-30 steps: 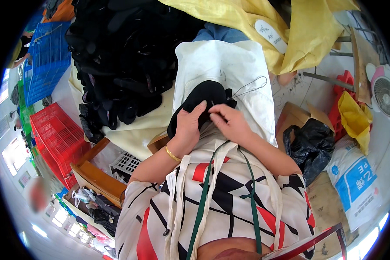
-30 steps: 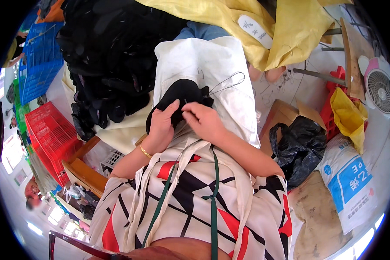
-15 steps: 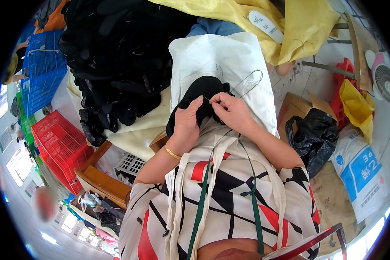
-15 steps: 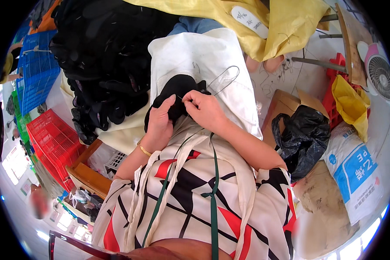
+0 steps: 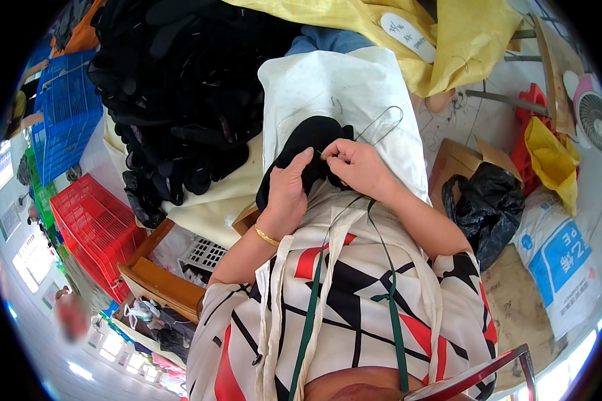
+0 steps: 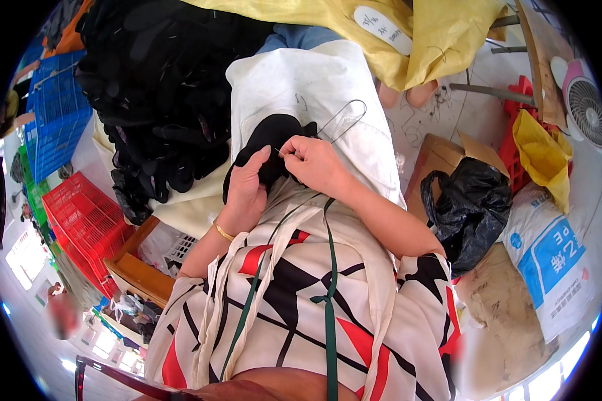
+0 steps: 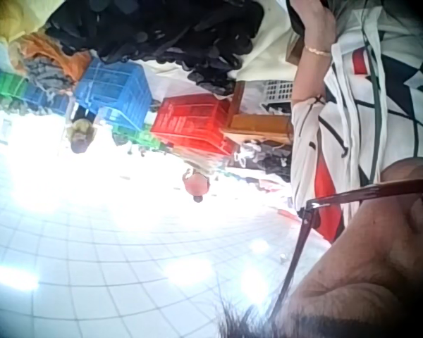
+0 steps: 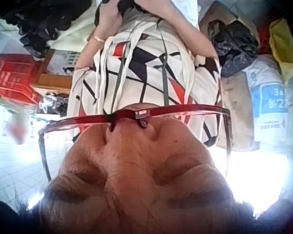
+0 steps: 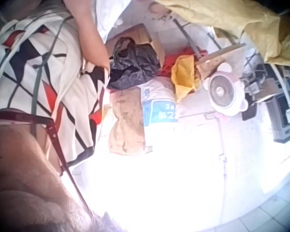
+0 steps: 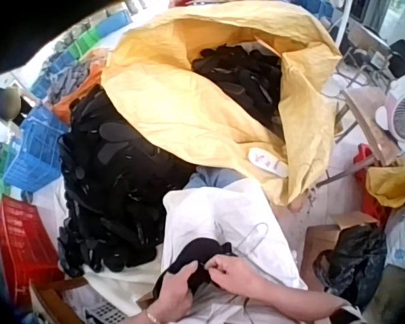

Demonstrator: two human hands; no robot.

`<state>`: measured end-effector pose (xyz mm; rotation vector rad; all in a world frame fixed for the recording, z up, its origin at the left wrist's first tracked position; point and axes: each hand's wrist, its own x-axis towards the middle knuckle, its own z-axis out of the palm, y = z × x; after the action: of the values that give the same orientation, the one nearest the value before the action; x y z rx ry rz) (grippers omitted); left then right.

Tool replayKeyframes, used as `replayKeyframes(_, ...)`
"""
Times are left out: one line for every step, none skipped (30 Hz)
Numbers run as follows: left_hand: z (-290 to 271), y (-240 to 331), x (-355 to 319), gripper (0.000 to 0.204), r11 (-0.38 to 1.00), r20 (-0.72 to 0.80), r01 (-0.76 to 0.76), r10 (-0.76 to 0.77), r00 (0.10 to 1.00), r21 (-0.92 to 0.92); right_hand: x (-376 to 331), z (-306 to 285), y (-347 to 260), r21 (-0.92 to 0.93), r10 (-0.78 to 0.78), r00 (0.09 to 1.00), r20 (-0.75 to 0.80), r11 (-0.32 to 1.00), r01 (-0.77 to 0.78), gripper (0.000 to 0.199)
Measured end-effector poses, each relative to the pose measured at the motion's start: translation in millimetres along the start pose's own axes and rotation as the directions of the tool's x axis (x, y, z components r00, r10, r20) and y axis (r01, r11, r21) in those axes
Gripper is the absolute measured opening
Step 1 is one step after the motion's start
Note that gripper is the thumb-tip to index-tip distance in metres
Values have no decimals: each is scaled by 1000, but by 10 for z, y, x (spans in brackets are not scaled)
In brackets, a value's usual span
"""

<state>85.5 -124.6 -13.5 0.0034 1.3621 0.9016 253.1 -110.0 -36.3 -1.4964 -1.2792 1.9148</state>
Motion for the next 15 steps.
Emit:
replayKeyframes(1,2,-2,27,1000,2,4,-4,1000,4,3,7,-1,16,7,1000,3,1000,-7,10)
replayKeyframes(-4,-4,4,27,1000,1,4,-4,1000,6,5,16,-3,31,15,1000,6,999,-15,9)
replayKeyframes(-13,-10,14,27,1000,-2,2,-2,1000,7,8,22,-7,46,21,1000,11,999,-22,9)
replayKeyframes(-18,-12,18,27,1000,-5,1,-1,1000,8,2,33,5,19,-11,1000,-9,1000,11,8)
replayKeyframes(-14,-8,13,27,1000,3,-7,7,1000,6,-9,53,33,-10,-44,999,-28,999,43,8)
replayKeyframes(-8,-5,9,27,1000,10,-15,15,1000,5,-13,71,66,-39,-76,996,-47,996,75,8)
replayKeyframes(-5,-3,6,27,1000,18,-23,23,1000,3,-6,80,97,-47,-103,993,-56,994,100,8)
replayKeyframes(-8,-4,10,25,1000,9,-18,18,1000,-4,2,85,129,-56,-129,989,-65,990,126,8)
replayKeyframes(-15,-5,18,24,1000,-1,-14,14,1000,-10,10,93,159,-64,-156,985,-74,986,151,8)
replayKeyframes(-24,-6,27,22,1000,-10,-9,9,1000,-16,17,103,185,-83,-180,981,-78,981,173,8)
replayKeyframes(-41,-11,37,20,1000,-22,6,-6,1000,-4,24,114,209,-102,-203,976,-83,976,195,8)
replayKeyframes(-64,-18,54,19,1000,-34,20,-20,999,8,31,122,225,-121,-229,970,-86,968,218,8)
replayKeyframes(-86,-26,71,17,999,-46,35,-34,998,20,29,134,240,-132,-244,965,-93,964,231,8)
replayKeyframes(-108,-39,97,16,999,-49,38,-37,998,22,21,149,253,-143,-259,961,-100,959,244,8)
replayKeyframes(-125,-49,119,15,999,-53,42,-40,998,24,15,162,256,-154,-274,956,-105,954,257,8)
